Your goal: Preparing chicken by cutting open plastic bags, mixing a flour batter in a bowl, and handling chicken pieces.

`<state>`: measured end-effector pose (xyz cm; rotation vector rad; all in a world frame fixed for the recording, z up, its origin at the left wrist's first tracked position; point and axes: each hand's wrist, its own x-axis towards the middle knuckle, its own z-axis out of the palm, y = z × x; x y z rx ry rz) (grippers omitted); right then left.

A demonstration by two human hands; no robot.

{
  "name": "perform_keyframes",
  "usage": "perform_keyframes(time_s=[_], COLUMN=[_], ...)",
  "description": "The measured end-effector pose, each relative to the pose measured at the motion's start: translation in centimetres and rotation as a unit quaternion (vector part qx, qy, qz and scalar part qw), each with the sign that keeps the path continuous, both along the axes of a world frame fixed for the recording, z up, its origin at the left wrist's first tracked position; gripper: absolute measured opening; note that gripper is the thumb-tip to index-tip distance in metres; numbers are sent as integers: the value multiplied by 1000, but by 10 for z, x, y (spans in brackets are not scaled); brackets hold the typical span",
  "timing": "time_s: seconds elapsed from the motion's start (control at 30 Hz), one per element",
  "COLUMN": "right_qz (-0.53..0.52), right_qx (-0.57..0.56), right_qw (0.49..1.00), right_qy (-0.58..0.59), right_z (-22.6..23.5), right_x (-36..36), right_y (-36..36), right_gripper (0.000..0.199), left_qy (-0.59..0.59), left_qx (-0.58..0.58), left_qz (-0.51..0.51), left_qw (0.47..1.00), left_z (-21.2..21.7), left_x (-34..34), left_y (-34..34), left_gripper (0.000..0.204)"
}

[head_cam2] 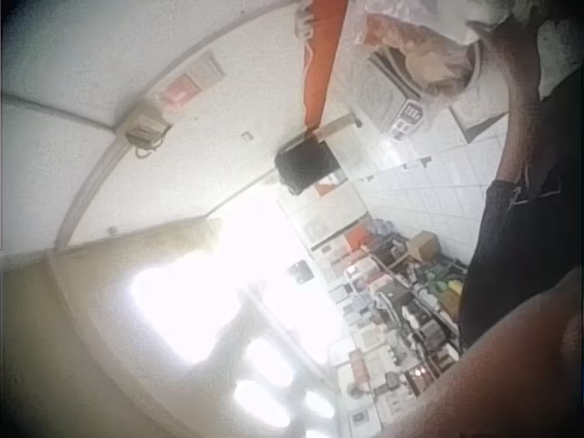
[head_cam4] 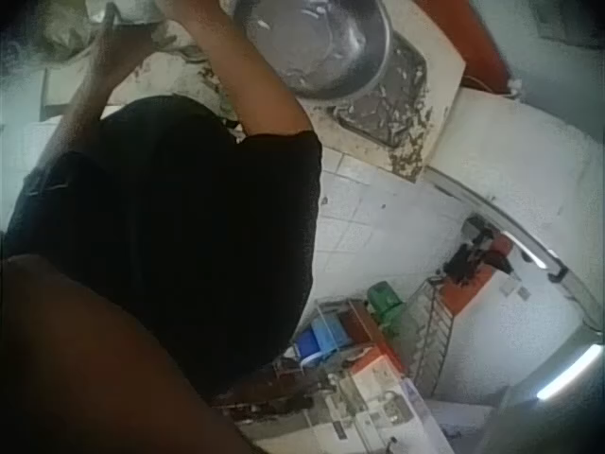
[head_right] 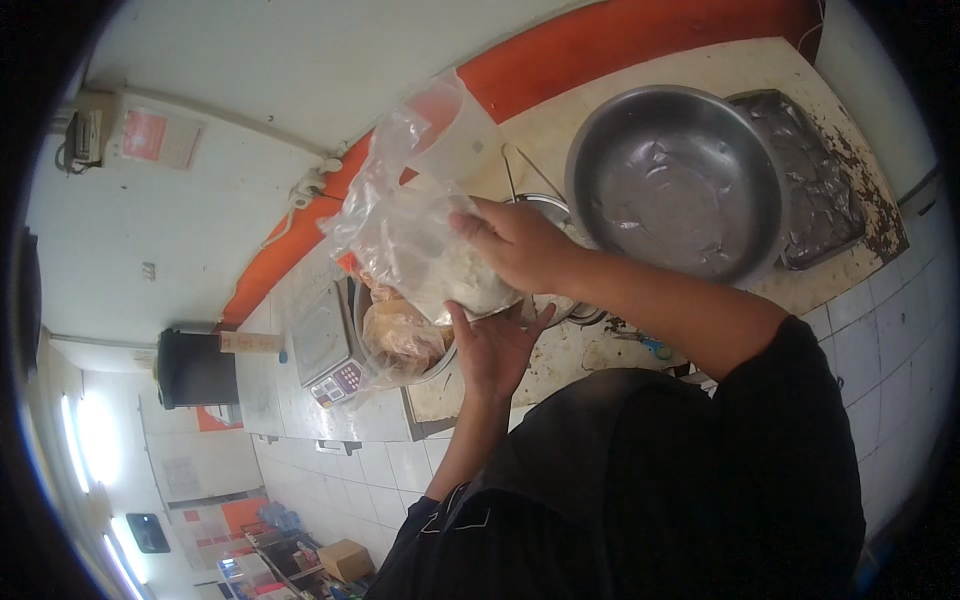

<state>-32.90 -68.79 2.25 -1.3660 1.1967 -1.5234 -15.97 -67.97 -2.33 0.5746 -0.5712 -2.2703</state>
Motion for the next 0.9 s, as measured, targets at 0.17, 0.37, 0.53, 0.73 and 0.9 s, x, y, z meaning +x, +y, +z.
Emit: perform_keyframes(time_s=[0.17,0.37,0.53,0.73,0.9], right_qz=[-94,-142,-256,-211,-103], right_qx=[3,91,71,164,219], right_qw=[994,950,878,951,833], right_qy=[54,264,398,158,498], right_z=[26,101,74,28,-64], right_x=[-47,-144,-241,-264,-272], right_y=[-13,-36,-89,-152,-152], right_gripper=[48,45,48,58,40], left_qy=[-208,-251,-389,-415,-450], left_qx=[-230,-287,-318,-301,-325], left_qz=[-15,70,163,219,207], left_qw=[951,922,849,830,806], left_z=[-20,-13,-36,-44,-36], left_x=[20,93,146,165,163], left_y=[0,7,23,31,33], left_gripper=[66,67,60,56,59])
